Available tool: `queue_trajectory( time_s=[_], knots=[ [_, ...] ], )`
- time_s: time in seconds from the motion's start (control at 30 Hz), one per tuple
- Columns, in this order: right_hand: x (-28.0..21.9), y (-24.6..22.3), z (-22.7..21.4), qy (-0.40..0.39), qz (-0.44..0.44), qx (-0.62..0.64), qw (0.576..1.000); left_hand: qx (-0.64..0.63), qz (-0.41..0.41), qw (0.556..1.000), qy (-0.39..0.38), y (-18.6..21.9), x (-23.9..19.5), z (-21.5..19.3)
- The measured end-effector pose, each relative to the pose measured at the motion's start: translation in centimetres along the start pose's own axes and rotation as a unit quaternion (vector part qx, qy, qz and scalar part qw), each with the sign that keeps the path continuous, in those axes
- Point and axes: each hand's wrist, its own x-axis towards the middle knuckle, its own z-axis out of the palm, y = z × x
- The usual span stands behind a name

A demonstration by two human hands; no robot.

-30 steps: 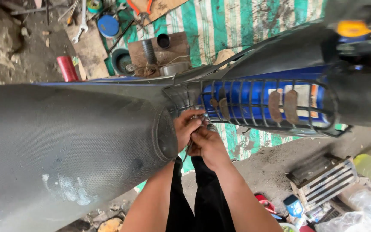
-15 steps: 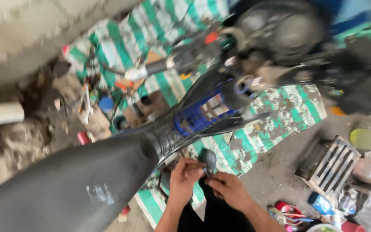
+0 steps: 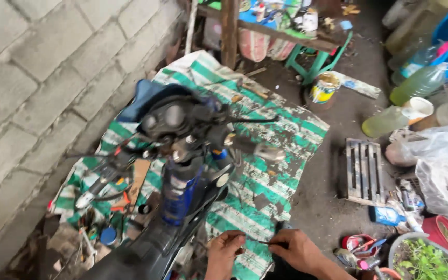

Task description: The person uses a socket wrench to tighten a bolt on the side of a blue motorcycle. They then retrieve a T-handle wrench from a cluttered workbench and use it to tighten a bolt near the motorcycle's seat and handlebars.

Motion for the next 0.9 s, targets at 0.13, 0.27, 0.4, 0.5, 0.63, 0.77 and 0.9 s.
queue_trajectory(
  time_s=[0.13, 0.27, 0.4, 0.5, 0.63, 0.77, 0.9],
  knots=[
    [-1.3, 4.8, -7.7, 0.099, 0.102, 0.000, 0.990, 0.051, -0.023, 0.998, -0.004, 2.1, 2.0, 7.3],
    [-0.9, 10.1, -14.3, 0.150, 0.101, 0.054, 0.982, 0.070, 0.011, 0.997, -0.034, 0.7, 6.3, 17.5],
    [-1.6, 11.1, -20.6, 0.132, 0.054, 0.150, 0.978, 0.142, 0.020, 0.984, -0.106, 2.8, 5.7, 28.5],
    [-2.4, 11.9, -24.3, 0.117, 0.032, 0.238, 0.964, 0.230, 0.004, 0.965, -0.127, 5.8, 4.0, 34.0],
    [-1.4, 13.5, -27.1, 0.118, 0.010, 0.339, 0.933, 0.356, 0.050, 0.927, -0.112, 7.7, 5.2, 37.0],
    [1.4, 14.1, -30.0, 0.121, -0.003, 0.335, 0.934, 0.388, 0.052, 0.913, -0.113, 8.9, 9.3, 38.6],
    [6.1, 14.1, -34.2, 0.084, 0.003, 0.357, 0.930, 0.304, 0.014, 0.944, -0.131, 10.6, 16.4, 39.9]
  ],
)
